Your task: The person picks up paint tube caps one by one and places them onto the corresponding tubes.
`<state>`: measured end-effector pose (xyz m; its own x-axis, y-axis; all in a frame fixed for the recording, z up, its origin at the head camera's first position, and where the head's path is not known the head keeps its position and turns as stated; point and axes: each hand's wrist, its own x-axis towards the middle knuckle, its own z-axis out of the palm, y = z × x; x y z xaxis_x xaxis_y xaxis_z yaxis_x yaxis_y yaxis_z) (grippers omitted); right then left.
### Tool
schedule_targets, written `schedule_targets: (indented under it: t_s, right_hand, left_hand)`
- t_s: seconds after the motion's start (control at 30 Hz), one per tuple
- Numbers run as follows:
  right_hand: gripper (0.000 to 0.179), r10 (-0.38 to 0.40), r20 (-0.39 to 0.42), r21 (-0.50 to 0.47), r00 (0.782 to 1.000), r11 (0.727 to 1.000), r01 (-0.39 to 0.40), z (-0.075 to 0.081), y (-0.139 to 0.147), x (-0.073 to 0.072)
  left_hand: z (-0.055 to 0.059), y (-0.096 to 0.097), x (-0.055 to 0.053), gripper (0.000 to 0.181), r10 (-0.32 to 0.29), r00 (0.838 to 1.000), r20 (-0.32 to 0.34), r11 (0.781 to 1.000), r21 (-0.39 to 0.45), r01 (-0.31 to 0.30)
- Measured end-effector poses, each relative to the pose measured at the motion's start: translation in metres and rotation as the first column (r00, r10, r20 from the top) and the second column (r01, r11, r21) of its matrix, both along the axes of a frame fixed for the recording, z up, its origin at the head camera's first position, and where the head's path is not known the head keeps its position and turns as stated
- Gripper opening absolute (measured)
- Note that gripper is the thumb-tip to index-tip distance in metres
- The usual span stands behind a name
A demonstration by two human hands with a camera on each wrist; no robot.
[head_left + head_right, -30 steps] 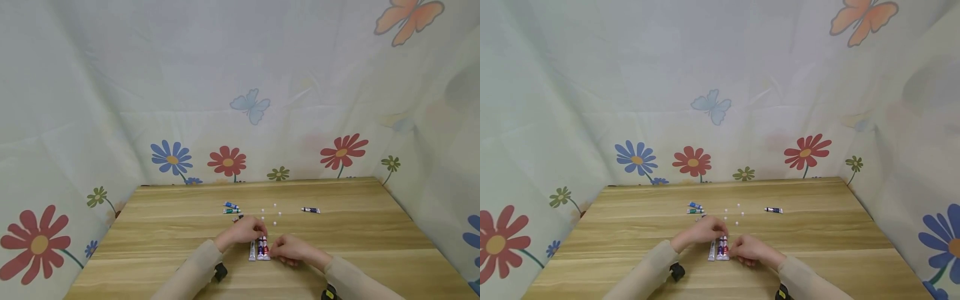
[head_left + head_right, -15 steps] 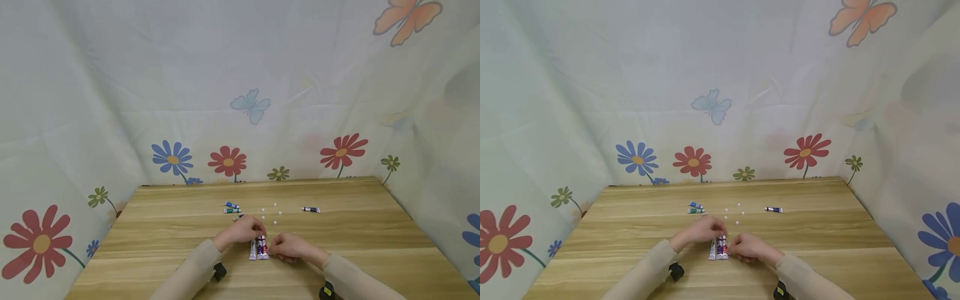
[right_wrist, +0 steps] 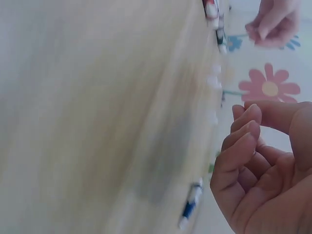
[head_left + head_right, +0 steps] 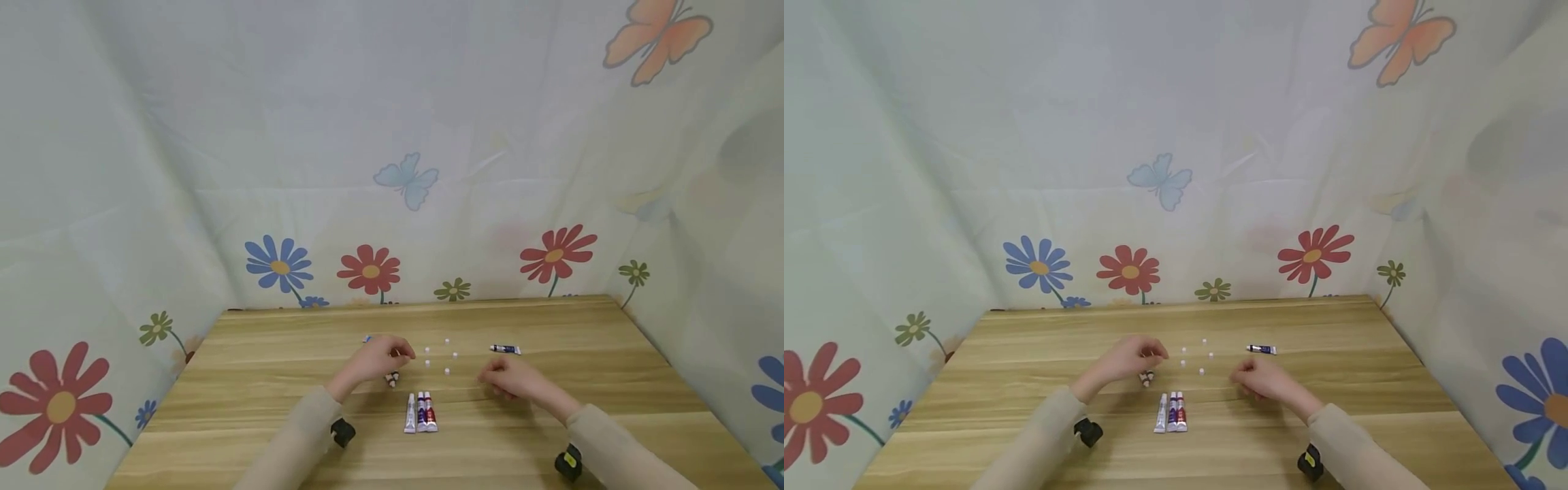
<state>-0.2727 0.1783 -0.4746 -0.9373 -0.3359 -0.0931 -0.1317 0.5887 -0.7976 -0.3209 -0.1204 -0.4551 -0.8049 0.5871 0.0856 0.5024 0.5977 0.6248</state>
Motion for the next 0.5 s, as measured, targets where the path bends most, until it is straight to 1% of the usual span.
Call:
schedule_targets:
  t_s: [0.1, 0.17, 0.27, 0.4, 0.5]
  right_hand:
    - [0.016, -0.030, -0.100, 0.048, 0.995, 0.998, 0.035, 0.006, 0.008, -0.005]
    - [0.014, -0.051, -0.159, 0.084, 0.986, 0.994, 0.065, 0.008, 0.011, -0.006]
    - [0.011, -0.084, -0.218, 0.137, 0.972, 0.984, 0.115, 0.009, 0.015, -0.008]
    - [0.010, -0.106, -0.247, 0.167, 0.963, 0.974, 0.150, 0.007, 0.025, -0.015]
    - [0.008, -0.121, -0.256, 0.159, 0.959, 0.973, 0.165, 0.009, 0.034, -0.023]
  left_hand:
    - [0.005, -0.006, -0.003, 0.011, 0.016, 1.000, -0.006, 1.000, -0.004, -0.016]
    - [0.006, -0.008, -0.003, 0.010, 0.016, 1.000, -0.012, 1.000, 0.001, -0.016]
    - [0.002, -0.010, -0.002, 0.009, -0.007, 0.999, -0.035, 1.000, -0.003, 0.007]
    - [-0.003, -0.008, -0.002, 0.010, -0.029, 0.999, -0.021, 1.000, 0.000, 0.029]
    - [-0.002, -0.007, -0.002, 0.011, -0.024, 0.999, -0.022, 1.000, 0.006, 0.024]
